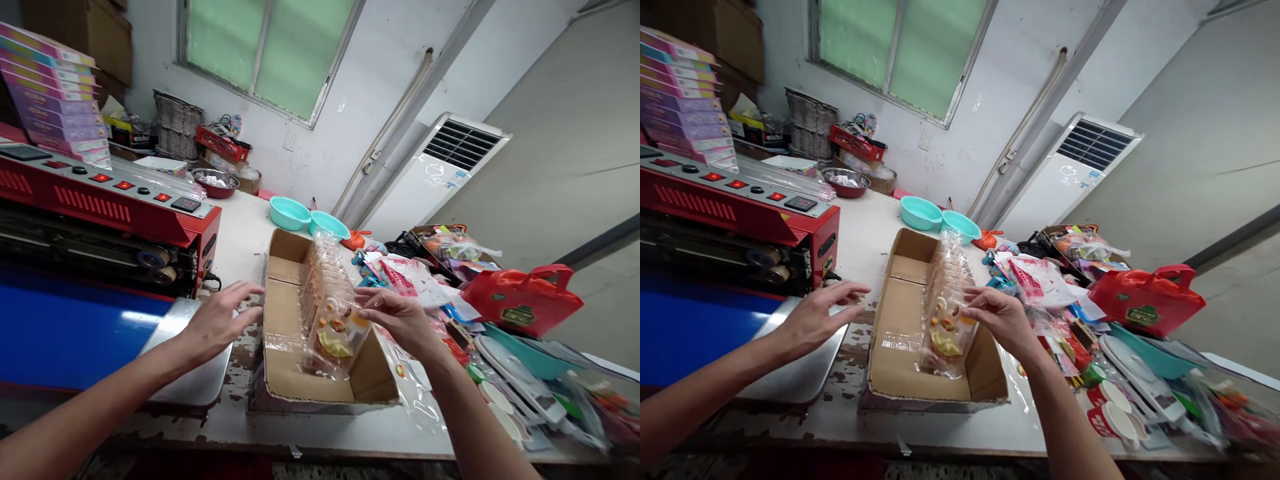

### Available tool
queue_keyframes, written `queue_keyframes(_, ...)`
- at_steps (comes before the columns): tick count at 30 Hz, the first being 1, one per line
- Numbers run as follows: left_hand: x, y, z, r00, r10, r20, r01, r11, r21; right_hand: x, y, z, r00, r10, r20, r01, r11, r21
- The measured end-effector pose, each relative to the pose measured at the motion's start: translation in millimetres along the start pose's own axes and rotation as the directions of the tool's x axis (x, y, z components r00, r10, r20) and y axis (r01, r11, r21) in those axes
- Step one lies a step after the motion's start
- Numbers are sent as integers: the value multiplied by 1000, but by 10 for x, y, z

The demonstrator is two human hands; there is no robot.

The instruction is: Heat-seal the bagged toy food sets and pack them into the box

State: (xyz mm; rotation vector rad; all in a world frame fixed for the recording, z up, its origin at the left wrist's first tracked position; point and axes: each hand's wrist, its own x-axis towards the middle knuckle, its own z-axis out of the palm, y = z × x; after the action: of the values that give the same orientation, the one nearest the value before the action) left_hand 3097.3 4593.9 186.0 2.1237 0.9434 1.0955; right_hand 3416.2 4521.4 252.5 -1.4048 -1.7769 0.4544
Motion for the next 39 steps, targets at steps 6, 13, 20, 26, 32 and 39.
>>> queue_keyframes(6, 551, 606, -84, 852, 500, 155, -513, 857, 57, 276, -676, 158, 989, -126, 82, 130, 990, -47)
queue_keyframes(13, 504, 698, -536, 934, 331, 132, -353, 907, 229, 370, -969, 161, 963, -231, 142, 256, 947, -195)
queue_keyframes(20, 345, 824, -736, 993, -24, -117, -44, 837, -545, 576, -1299, 568, 957, -263, -121, 287, 918, 274)
queue_keyframes(26, 224, 293, -781, 878, -476, 41, 347, 576, -740, 752, -1041, 1303, 1000, 16, -7, -9, 852, 524)
queue_keyframes(32, 32, -444, -590, 697, -716, -41, 450, 481, -752, 834, -588, 2049, 946, 264, 186, -321, 701, 637)
queue_keyframes(39, -31, -833, -619, 605, -793, -77, 460, 427, -778, 1022, -474, 2547, 929, 299, 217, -365, 643, 673)
